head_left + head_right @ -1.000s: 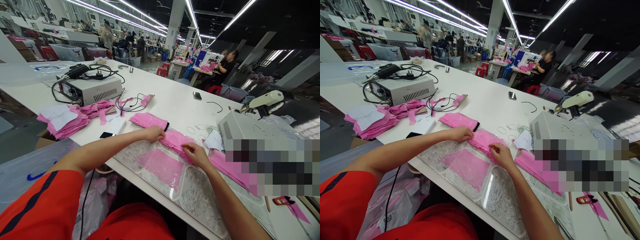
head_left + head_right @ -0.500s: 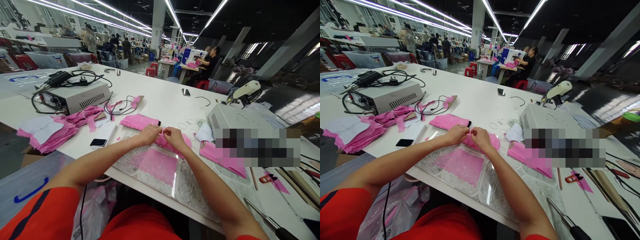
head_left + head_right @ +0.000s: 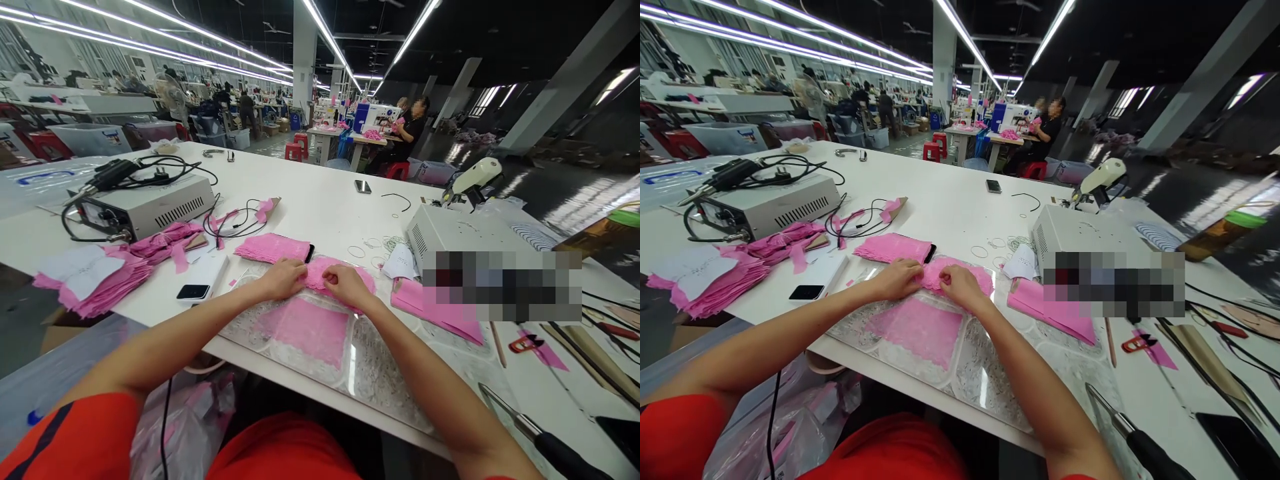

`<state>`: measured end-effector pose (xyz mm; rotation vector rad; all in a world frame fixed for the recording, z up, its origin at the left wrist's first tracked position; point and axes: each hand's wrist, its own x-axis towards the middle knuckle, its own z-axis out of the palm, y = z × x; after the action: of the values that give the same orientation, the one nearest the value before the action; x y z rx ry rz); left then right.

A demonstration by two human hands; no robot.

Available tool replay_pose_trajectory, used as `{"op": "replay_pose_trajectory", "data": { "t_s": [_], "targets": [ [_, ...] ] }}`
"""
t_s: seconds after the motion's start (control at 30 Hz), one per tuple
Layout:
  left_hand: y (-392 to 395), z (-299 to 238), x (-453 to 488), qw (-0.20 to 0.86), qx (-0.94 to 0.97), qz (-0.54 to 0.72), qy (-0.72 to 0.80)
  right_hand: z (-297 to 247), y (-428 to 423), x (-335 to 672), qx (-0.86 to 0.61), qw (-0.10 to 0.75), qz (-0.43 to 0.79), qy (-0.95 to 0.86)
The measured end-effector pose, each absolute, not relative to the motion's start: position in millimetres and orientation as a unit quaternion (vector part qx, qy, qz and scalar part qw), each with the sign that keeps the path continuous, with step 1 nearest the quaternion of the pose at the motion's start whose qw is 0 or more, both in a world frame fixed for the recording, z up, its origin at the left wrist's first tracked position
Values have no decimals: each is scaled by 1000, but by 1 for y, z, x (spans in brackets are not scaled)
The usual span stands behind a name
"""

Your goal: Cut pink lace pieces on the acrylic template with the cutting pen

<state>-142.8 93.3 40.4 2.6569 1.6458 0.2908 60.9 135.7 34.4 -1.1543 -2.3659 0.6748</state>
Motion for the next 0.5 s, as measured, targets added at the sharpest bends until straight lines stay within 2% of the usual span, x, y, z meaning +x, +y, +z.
{"op": "replay_pose_trajectory", "data": {
  "t_s": [0.5],
  "targets": [
    [90,35,-148,-16,853,77,516,26,139,66,-410,200,230,-860]
  ]
}}
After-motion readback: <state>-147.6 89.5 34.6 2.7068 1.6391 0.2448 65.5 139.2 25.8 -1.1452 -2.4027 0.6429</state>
